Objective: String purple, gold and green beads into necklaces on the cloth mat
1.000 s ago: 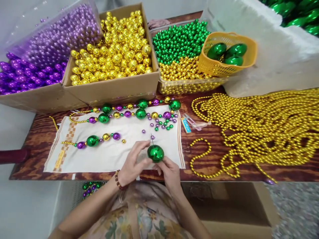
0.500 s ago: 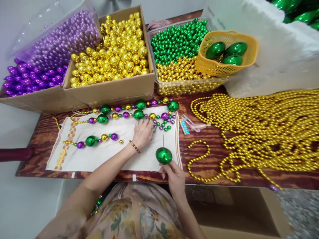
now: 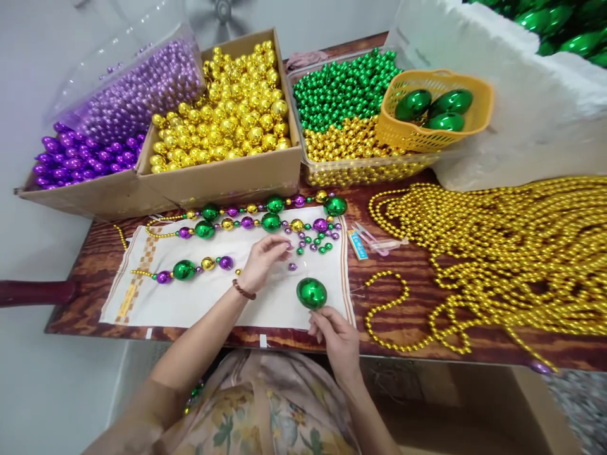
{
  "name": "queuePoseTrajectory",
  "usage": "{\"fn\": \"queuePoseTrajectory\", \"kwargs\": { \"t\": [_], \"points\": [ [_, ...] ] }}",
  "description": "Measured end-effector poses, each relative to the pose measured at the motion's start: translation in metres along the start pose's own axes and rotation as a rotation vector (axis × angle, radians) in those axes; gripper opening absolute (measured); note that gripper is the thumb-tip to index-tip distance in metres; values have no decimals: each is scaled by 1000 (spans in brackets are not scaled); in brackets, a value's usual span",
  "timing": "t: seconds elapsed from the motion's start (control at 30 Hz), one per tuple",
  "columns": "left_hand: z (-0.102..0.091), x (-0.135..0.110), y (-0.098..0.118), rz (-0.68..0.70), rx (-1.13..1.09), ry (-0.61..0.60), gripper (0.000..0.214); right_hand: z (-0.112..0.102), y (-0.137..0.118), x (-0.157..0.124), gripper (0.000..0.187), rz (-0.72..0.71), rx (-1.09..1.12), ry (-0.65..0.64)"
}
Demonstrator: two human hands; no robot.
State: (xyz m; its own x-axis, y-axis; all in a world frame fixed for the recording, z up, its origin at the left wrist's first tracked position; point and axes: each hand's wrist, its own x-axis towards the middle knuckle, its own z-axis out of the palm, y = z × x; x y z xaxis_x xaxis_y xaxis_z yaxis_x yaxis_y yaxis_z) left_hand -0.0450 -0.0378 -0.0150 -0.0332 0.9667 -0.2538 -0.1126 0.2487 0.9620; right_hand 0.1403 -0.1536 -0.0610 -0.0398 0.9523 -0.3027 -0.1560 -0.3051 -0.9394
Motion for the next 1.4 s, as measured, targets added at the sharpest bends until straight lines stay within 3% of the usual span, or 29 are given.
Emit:
{"fn": "queuePoseTrajectory", "kwargs": {
  "t": [0.1, 0.27, 0.43, 0.7, 1.17, 1.4],
  "points": [
    [-10, -19, 14, -190, -424, -25, 27, 4, -8, -2, 26, -34, -59, -82],
    [-20, -34, 27, -238, -617, -21, 28, 11, -13, -7, 24, -57, -100, -132],
    [-23, -36, 28, -229, -644, 23, 16, 15, -15, -8, 25, -73, -117, -120],
    [-21, -35, 24, -237, -657, 81, 18, 17, -15, -7, 22, -70, -112, -106],
    [-23, -34, 21, -206, -675, -36, 21, 16, -23, -9, 25, -93, -102, -70],
    [-22, -34, 21, -234, -686, -20, 12, 14, -24, -9, 24, -91, -124, -82]
  ]
}}
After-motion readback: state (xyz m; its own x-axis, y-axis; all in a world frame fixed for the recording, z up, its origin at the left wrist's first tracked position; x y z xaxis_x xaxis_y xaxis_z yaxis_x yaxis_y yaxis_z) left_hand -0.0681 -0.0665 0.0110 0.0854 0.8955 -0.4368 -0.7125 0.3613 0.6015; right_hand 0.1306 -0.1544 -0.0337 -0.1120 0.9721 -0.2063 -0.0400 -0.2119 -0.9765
